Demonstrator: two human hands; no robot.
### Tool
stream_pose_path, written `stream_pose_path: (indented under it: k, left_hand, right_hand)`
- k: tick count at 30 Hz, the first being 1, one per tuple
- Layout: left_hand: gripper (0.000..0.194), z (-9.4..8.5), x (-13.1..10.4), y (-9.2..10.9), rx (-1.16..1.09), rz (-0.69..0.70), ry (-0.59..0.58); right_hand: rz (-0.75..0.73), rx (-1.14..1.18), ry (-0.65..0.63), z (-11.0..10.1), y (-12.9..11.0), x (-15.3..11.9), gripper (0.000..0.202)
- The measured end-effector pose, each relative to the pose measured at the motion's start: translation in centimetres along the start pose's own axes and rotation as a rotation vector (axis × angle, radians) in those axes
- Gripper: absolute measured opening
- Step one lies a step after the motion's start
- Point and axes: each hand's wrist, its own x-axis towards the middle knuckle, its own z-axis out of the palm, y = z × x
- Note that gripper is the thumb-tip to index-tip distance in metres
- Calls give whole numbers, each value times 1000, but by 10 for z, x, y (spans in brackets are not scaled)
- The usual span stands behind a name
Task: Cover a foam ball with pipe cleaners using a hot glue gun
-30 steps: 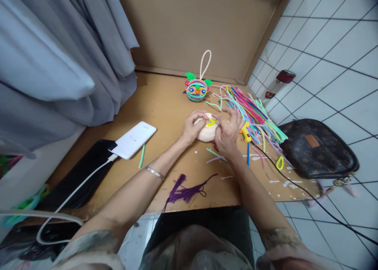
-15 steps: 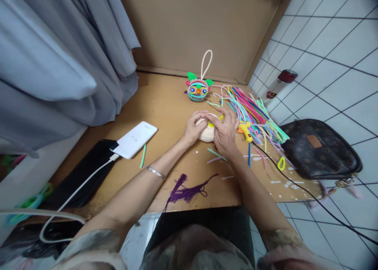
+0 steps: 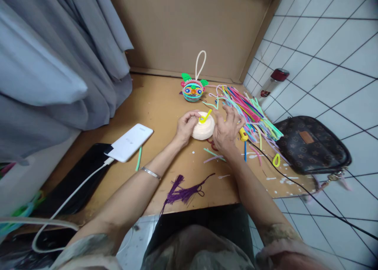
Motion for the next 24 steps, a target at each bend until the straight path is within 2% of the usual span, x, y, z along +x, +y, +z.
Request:
stream_pose_path:
  k: [4,9,11,14,19,24]
  left_hand:
    - [17,1,-1,0,-3,7,22]
    - [15,1,-1,0,-13,-10,36]
    - [15,2,-1,0,-11,-16,42]
    - [15,2,-1,-1,-3,-12,41]
    - [15,3,-1,-2,4,3,48]
    - [13,4,-2,-3,11,18,40]
  right_hand:
    - [20,66,-6,3,0,-1,45]
    - [-15,117,-152,0,-4,-2,48]
    - [-15,119,-172,-1,-5,-3,47]
    - [-32,112,-125,-2,-4,-3,43]
    - [-14,117,40,0,-3,-4,38]
    - [-84,166,-20,4,-6,-7,38]
